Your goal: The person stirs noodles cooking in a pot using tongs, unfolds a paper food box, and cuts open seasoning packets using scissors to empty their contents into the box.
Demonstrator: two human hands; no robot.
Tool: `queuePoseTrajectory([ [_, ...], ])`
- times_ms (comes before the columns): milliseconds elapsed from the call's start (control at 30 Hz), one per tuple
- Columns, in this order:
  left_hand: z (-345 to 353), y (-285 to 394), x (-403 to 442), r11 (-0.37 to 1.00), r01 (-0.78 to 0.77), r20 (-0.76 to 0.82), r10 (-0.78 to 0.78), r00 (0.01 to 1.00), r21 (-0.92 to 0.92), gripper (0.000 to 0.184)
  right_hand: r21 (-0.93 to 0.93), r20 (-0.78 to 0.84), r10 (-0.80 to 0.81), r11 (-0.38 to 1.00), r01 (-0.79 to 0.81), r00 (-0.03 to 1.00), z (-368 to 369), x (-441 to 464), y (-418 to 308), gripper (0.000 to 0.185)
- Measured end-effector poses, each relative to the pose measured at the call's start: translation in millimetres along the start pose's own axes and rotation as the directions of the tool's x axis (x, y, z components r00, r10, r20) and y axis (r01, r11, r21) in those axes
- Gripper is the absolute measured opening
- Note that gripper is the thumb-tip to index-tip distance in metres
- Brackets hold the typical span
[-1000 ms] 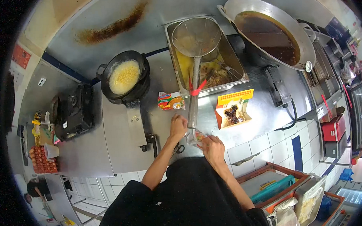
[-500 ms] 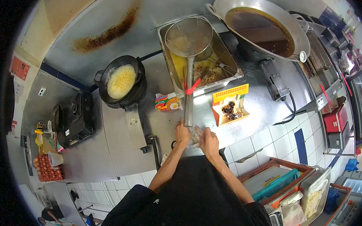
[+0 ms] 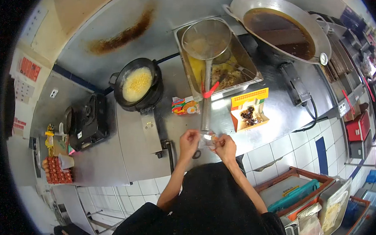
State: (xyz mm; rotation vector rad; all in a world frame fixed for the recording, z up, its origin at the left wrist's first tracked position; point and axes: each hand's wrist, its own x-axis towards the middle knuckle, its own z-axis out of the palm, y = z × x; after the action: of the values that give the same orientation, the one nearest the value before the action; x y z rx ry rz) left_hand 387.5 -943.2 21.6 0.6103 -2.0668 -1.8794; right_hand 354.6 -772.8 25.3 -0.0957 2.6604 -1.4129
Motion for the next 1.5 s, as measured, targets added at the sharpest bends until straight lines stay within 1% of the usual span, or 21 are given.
queuePoseTrajectory([
  [67, 17, -7, -13, 0.999, -0.015, -0.033, 0.013, 0.999, -0.04, 0.004, 0.035, 0.005, 0.03, 0.999, -0.03, 1.0, 3, 0, 0, 0.009],
  [133, 28, -13, -20, 0.983, -0.069, -0.004, 0.071, 0.997, 0.172, 0.006, 0.12, -0.043, 0.1, 0.988, -0.094, 0.994, 8, 0, 7, 0.01],
  [167, 24, -14, -23, 0.982, -0.063, -0.026, 0.069, 0.997, 0.176, 0.006, 0.158, -0.023, 0.092, 0.984, -0.087, 0.995, 6, -1, 9, 0.013],
  [233, 24, -7, -24, 0.918, -0.054, 0.034, 0.044, 0.998, 0.394, 0.011, 0.116, -0.01, 0.072, 0.991, -0.07, 0.997, 1, -2, 1, 0.014],
  [333, 25, -4, -18, 0.846, -0.014, 0.115, -0.056, 0.992, 0.534, 0.016, 0.044, 0.033, 0.036, 0.998, -0.038, 0.999, -4, -11, -8, 0.014],
  [400, 35, -7, -11, 0.895, 0.035, 0.069, -0.073, 0.995, 0.445, 0.018, -0.245, -0.004, -0.301, 0.925, 0.291, 0.953, -6, -18, -17, 0.013],
  [467, 45, -8, -7, 0.936, 0.078, 0.02, -0.09, 0.996, 0.344, 0.019, -0.222, -0.012, -0.329, 0.922, 0.319, 0.944, 0, -19, -9, 0.011],
  [533, 47, 3, -9, 0.852, 0.104, 0.044, -0.147, 0.988, 0.514, 0.019, 0.149, 0.017, -0.072, 0.986, 0.069, 0.997, 6, -18, -1, 0.01],
  [600, 41, 4, -14, 0.854, 0.115, 0.054, -0.165, 0.985, 0.507, 0.016, 0.163, -0.009, -0.09, 0.983, 0.09, 0.996, 6, -14, 12, 0.011],
  [667, 29, 9, -22, 0.746, -0.246, 0.192, 0.16, 0.968, 0.619, 0.013, 0.518, 0.115, 0.102, 0.843, -0.147, 0.988, 4, -14, 22, 0.011],
  [700, 27, 12, -25, 0.777, -0.255, 0.165, 0.194, 0.967, 0.575, 0.011, 0.592, 0.162, 0.144, 0.777, -0.213, 0.976, -4, -17, 10, 0.008],
  [800, 31, 10, -20, 0.696, -0.28, 0.191, 0.205, 0.96, 0.661, 0.013, 0.594, 0.269, 0.076, 0.771, -0.227, 0.96, -4, -17, 17, 0.009],
  [867, 29, 21, -21, 0.751, -0.242, 0.213, 0.138, 0.967, 0.614, 0.017, 0.596, 0.261, 0.063, 0.774, -0.212, 0.963, -1, -17, 26, 0.006],
  [933, 16, 33, -31, 0.924, -0.162, 0.071, 0.147, 0.987, 0.346, 0.022, 0.644, 0.258, 0.161, 0.707, -0.293, 0.953, -3, -18, 38, 0.01],
  [1000, -14, 39, -46, 0.968, -0.053, -0.08, 0.075, 0.994, 0.246, 0.022, 0.686, 0.259, 0.189, 0.654, -0.318, 0.947, -6, -19, 48, 0.015],
  [1067, -61, 23, -66, 0.824, -0.056, -0.077, 0.12, 0.99, 0.564, 0.019, 0.774, 0.222, 0.304, 0.523, -0.357, 0.926, -14, -19, 45, 0.02],
  [1133, -98, 5, -89, 0.619, 0.028, -0.027, -0.012, 1.0, 0.785, 0.023, 0.785, 0.226, 0.299, 0.508, -0.355, 0.927, -16, -19, 56, 0.024],
  [1200, -101, -1, -98, 0.551, 0.04, 0.008, -0.084, 0.996, 0.833, 0.021, 0.882, 0.105, 0.362, 0.396, -0.254, 0.926, -23, -17, 43, 0.017],
  [1233, -101, -4, -103, 0.474, 0.043, 0.03, -0.145, 0.989, 0.88, 0.02, 0.885, 0.121, 0.318, 0.395, -0.248, 0.94, -27, -18, 59, 0.026],
  [1333, -94, -26, -97, 0.416, 0.051, 0.043, -0.214, 0.976, 0.908, 0.017, 0.874, 0.086, 0.379, 0.415, -0.253, 0.921, -43, -17, 55, 0.028],
  [1500, -96, -48, -85, 0.376, -0.064, 0.139, -0.177, 0.974, 0.925, 0.01, 0.876, 0.013, 0.373, 0.443, -0.191, 0.928, -75, -31, 61, 0.028],
])
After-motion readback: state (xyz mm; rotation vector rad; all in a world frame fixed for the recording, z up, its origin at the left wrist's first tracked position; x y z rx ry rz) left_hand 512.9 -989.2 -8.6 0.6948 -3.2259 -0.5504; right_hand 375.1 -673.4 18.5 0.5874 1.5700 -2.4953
